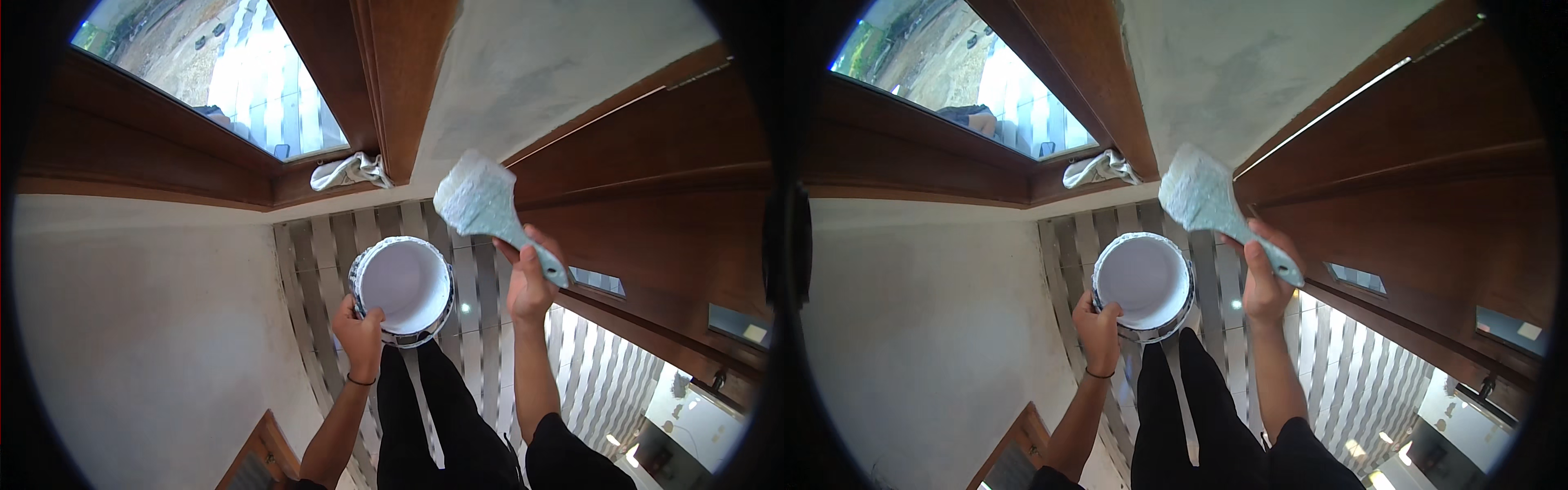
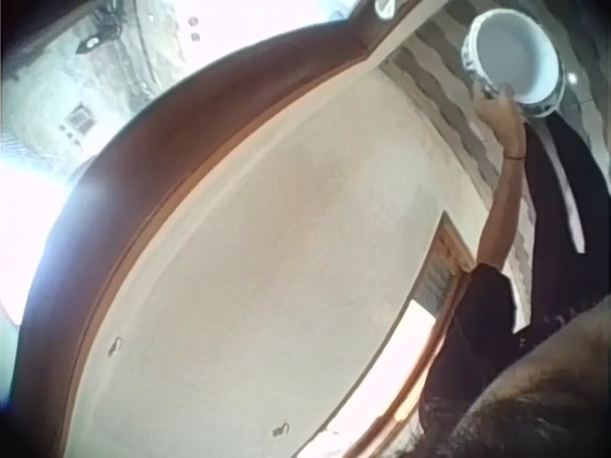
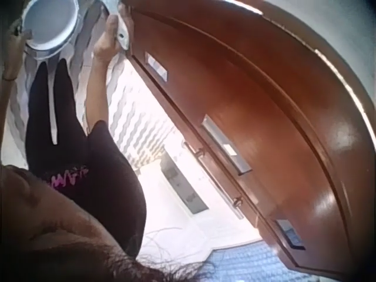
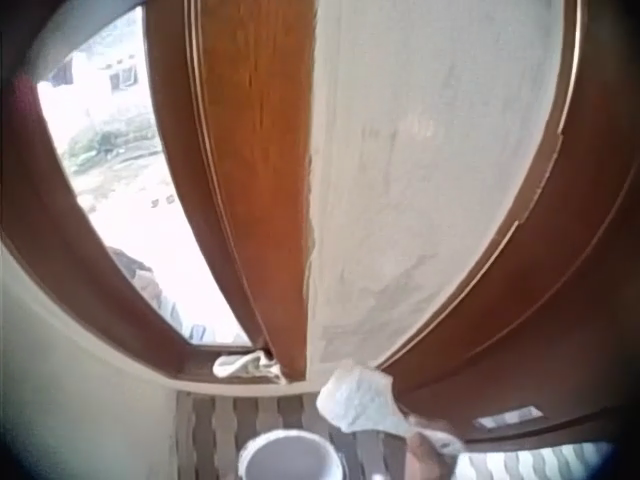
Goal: Apply white paint to the indoor wall using a brush.
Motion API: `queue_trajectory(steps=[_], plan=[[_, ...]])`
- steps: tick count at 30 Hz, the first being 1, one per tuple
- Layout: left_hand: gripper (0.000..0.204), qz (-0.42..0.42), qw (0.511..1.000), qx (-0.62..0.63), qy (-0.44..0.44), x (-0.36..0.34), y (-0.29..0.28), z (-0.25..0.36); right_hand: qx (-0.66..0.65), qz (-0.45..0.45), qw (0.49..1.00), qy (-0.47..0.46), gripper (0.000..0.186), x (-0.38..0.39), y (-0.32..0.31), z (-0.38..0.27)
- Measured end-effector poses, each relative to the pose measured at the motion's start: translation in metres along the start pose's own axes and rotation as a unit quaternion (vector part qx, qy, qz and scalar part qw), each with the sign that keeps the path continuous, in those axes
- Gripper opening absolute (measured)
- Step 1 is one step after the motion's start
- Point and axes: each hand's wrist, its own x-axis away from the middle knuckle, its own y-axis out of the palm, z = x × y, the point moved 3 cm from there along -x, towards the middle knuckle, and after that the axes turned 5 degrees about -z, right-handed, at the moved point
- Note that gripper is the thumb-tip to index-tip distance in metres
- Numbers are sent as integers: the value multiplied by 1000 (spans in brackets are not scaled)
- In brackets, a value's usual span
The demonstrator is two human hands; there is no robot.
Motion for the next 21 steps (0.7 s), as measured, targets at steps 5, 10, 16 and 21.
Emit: queue_trajectory(steps=[5,10,16,21], plan=[[21,4,999,-44,-26,4,-19,-28,98,-108,986,-86,20,-41,10,19],[21,-4,998,-38,-40,17,-19,-35,172,-123,970,-118,20,-63,7,40],[16,-6,997,-26,-67,29,-23,-42,151,-62,984,-68,21,-42,-9,91],[17,1,996,-38,-81,41,-34,-49,54,60,994,74,24,-13,-29,120]])
